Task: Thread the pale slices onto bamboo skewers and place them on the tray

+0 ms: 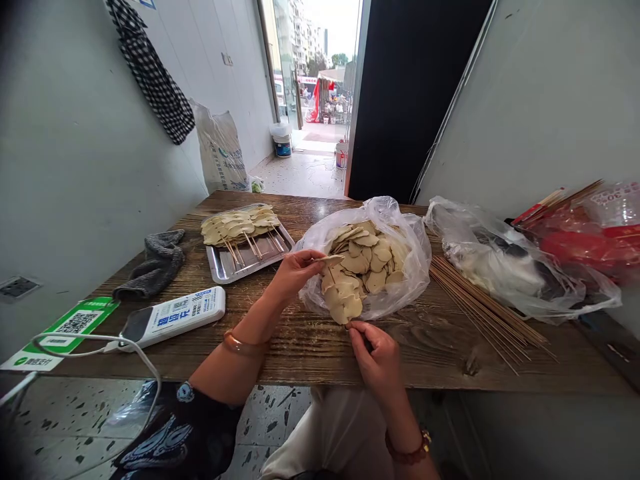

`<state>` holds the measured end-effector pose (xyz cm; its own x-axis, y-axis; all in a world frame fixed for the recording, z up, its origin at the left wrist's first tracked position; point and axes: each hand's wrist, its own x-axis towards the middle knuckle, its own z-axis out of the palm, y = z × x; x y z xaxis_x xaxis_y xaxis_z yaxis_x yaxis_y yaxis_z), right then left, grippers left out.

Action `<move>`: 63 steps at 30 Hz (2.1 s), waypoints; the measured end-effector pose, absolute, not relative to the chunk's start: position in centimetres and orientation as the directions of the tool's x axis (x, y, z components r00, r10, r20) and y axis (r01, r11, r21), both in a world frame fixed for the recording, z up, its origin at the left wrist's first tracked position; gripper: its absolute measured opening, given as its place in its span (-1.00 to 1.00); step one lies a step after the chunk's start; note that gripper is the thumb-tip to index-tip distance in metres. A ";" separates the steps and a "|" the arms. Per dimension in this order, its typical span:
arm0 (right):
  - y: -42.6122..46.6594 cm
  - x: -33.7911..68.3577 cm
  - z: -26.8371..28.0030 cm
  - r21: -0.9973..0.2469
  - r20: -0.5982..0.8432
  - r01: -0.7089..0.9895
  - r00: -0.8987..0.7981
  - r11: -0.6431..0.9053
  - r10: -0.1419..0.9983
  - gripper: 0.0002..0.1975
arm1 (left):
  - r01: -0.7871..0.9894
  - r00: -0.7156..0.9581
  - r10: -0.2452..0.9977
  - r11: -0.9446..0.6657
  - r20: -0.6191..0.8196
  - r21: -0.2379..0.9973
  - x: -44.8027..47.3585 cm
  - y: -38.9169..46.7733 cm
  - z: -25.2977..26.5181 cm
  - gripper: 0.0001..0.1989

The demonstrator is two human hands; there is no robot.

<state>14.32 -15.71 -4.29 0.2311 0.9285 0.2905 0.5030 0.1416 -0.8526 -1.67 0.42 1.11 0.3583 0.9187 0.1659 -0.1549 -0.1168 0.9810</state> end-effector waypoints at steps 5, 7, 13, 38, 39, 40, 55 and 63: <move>-15.8 14.2 -4.2 -0.855 0.304 0.495 0.241 0.152 0.922 -0.75 | -0.177 0.416 0.896 -0.089 0.157 0.980 -1.5 0.2 1.1 -0.70; -15.9 14.3 -4.3 -0.855 0.305 0.495 0.243 0.153 0.921 -0.75 | -0.215 0.397 0.907 -0.055 0.138 0.975 -1.4 0.1 1.1 -0.69; -16.3 14.5 -4.7 -0.847 0.308 0.512 0.249 0.145 0.918 -0.76 | -0.344 0.374 0.923 0.048 0.090 0.938 -1.4 0.2 1.0 -0.66; -16.3 14.4 -4.7 -0.855 0.272 0.511 0.288 0.093 0.918 -0.70 | -0.328 0.424 0.904 0.090 0.061 0.940 -1.0 -0.4 0.7 -0.63; -16.2 14.4 -4.6 -0.854 0.273 0.512 0.288 0.093 0.918 -0.70 | -0.320 0.416 0.907 0.076 0.068 0.944 -1.0 -0.5 0.8 -0.63; -16.2 14.3 -4.6 -0.853 0.274 0.514 0.289 0.093 0.917 -0.70 | -0.311 0.409 0.909 0.060 0.077 0.949 -1.0 -0.5 0.9 -0.64; -16.1 14.3 -4.1 -0.872 0.229 0.485 0.298 0.060 0.927 -0.68 | -0.086 0.483 0.847 -0.205 0.220 0.975 -0.9 -0.6 1.0 -0.60; -16.4 14.7 -4.8 -0.965 0.094 0.264 0.346 0.000 0.934 -0.63 | -0.239 0.502 0.860 0.038 0.090 0.970 -0.9 -0.8 1.4 -0.52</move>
<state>14.66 -16.42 -4.82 0.3458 0.9336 0.0943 0.2639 -0.0003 -0.9646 -0.91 -0.85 1.37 0.5024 0.8599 0.0899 -0.2386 0.0379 0.9704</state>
